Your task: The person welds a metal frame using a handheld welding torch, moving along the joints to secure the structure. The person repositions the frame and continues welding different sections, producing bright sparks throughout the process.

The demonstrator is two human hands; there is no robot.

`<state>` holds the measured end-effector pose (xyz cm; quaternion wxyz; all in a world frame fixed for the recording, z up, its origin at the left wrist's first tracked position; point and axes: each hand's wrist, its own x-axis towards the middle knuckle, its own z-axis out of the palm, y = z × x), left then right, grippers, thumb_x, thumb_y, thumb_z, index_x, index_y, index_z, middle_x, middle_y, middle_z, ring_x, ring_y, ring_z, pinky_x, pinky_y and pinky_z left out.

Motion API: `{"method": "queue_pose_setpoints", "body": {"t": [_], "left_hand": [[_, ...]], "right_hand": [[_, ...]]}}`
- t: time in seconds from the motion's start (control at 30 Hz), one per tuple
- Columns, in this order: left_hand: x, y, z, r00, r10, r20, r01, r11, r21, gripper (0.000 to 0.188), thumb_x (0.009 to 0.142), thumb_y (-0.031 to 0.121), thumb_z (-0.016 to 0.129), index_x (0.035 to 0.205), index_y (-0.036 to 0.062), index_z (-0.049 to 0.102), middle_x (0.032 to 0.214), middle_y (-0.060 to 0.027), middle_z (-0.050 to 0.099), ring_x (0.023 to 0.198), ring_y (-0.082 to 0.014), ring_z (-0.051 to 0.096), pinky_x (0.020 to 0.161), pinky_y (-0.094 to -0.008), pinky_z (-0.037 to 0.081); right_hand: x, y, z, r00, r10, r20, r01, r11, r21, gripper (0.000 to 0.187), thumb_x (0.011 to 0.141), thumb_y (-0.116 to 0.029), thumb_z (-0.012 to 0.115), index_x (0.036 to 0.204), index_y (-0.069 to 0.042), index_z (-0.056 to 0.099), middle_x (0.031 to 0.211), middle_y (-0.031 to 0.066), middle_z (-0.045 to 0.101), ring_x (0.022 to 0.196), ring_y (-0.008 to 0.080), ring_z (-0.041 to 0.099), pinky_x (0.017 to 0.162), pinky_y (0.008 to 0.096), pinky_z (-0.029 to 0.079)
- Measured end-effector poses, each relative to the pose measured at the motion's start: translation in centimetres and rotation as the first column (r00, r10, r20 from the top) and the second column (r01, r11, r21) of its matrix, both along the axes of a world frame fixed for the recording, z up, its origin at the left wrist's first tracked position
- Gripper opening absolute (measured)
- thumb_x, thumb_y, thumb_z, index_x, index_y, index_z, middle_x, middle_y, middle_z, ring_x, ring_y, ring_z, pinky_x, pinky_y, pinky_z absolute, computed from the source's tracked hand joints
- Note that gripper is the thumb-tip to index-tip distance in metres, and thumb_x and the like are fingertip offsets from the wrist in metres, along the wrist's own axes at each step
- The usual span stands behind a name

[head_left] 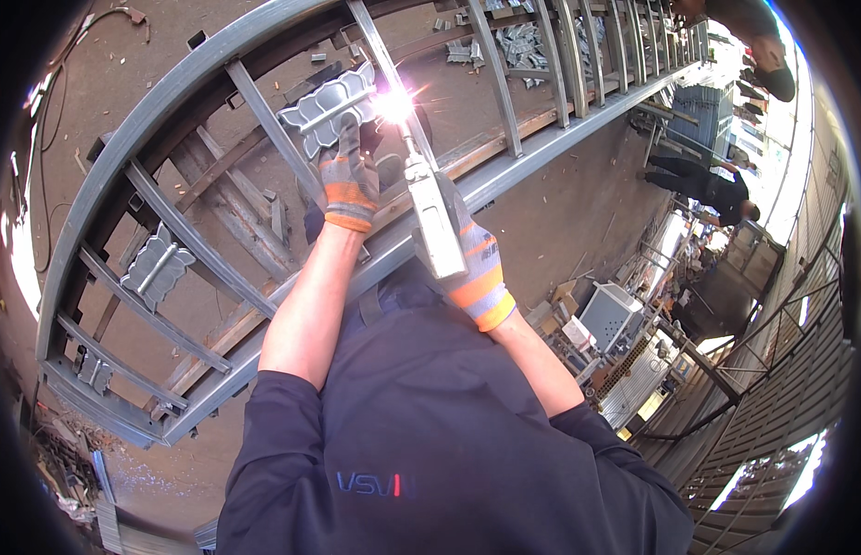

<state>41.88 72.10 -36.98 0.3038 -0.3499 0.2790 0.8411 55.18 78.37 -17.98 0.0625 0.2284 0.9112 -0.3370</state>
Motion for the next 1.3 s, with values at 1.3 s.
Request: {"method": "queue_pose_setpoints", "body": {"t": [1.3], "left_hand": [[-0.2, -9.1, -0.7, 0.965, -0.244, -0.098, 0.217, 0.949, -0.230, 0.028, 0.108, 0.023, 0.071, 0.125, -0.0004, 0.069, 0.109, -0.0051, 0.078, 0.093, -0.0136, 0.075, 0.081, -0.0326, 0.062]], "right_hand": [[-8.6, 2.6, -0.5, 0.990, 0.139, -0.025, -0.131, 0.830, -0.542, 0.073, 0.093, -0.020, 0.076, 0.161, -0.009, 0.051, 0.125, 0.0202, 0.076, 0.112, 0.0398, 0.075, 0.094, 0.0397, 0.059]]}}
